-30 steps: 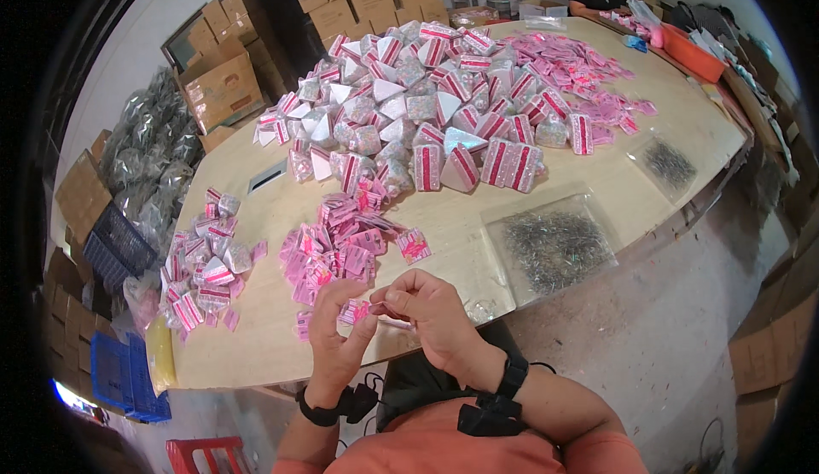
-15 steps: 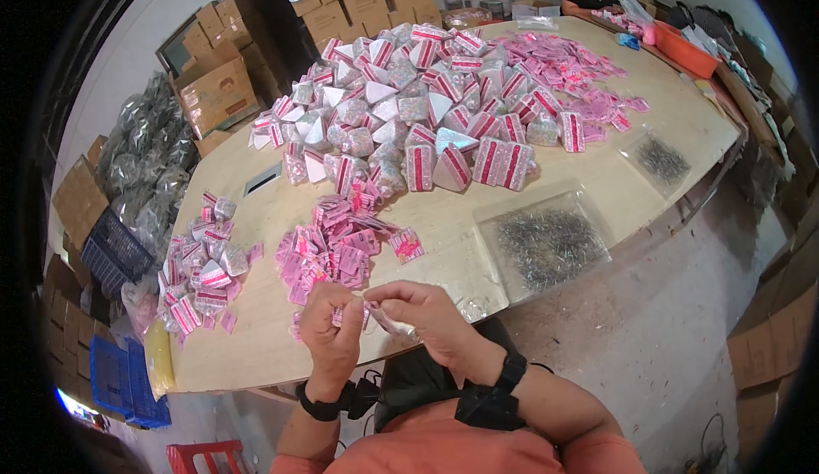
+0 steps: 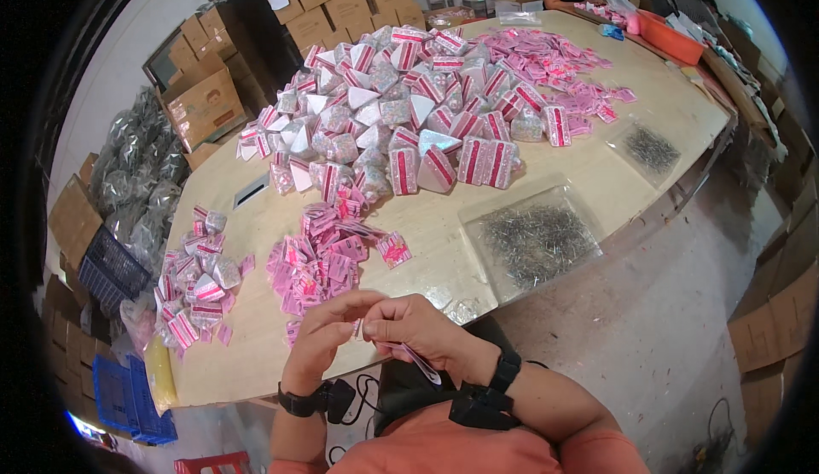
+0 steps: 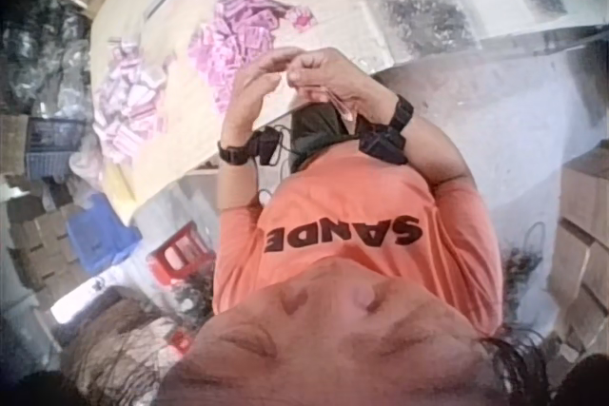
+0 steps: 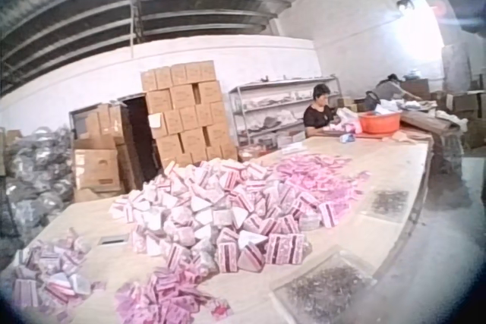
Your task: The person repeatedly picks small triangular packages containing colorful beads, inserts a metal pin into each one, and places the finished items on the table. The process is performed one at a time in a repetitive assembly loop.
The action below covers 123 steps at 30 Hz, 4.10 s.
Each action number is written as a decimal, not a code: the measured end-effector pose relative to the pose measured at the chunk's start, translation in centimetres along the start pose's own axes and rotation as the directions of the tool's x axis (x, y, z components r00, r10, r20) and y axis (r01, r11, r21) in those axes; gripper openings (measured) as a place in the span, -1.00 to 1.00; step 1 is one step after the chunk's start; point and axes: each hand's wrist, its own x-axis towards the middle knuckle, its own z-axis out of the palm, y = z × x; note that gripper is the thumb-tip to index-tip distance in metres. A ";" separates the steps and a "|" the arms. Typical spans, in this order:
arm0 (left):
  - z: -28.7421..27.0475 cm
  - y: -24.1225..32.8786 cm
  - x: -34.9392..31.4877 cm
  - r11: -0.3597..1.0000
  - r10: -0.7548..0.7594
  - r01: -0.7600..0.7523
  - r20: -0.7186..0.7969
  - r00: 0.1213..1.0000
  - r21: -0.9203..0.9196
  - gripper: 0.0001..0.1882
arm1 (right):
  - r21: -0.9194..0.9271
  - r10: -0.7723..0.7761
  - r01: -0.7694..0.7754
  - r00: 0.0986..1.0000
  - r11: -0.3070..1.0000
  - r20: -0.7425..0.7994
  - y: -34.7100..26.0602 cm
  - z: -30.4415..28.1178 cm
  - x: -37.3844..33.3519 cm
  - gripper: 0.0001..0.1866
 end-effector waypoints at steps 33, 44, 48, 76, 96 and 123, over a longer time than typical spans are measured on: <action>1.5 -1.8 0.3 0.987 -0.139 0.101 -0.336 0.932 -0.127 -0.86 | -0.953 -0.641 0.226 0.766 0.200 0.047 0.4 2.0 0.2 -0.87; 1.3 -0.3 4.6 0.977 -0.211 0.207 -0.073 0.975 -0.057 -0.91 | -0.962 -0.828 0.269 0.529 -0.045 0.186 0.0 -0.7 0.1 -0.92; 1.2 2.7 9.9 0.938 -0.115 0.134 -0.076 0.990 0.319 -0.90 | -0.778 -0.637 0.192 0.704 0.598 -0.316 -0.4 -1.7 -1.0 -0.88; -4.4 -5.9 19.0 0.827 -0.352 0.226 -0.160 0.922 -0.515 -0.68 | -0.412 -0.291 0.130 0.888 0.902 -0.357 2.0 -6.3 -0.7 -0.88; 0.7 -2.0 0.0 0.776 0.106 -0.374 -0.479 0.871 -0.507 -0.46 | -0.814 -0.564 0.340 0.826 0.471 0.019 -4.7 4.7 -0.7 -0.83; 1.3 -1.8 -2.8 0.856 0.270 -0.506 -0.743 0.612 -0.106 -0.30 | -0.927 -0.599 0.375 0.749 0.028 0.284 -2.9 8.5 1.8 -0.84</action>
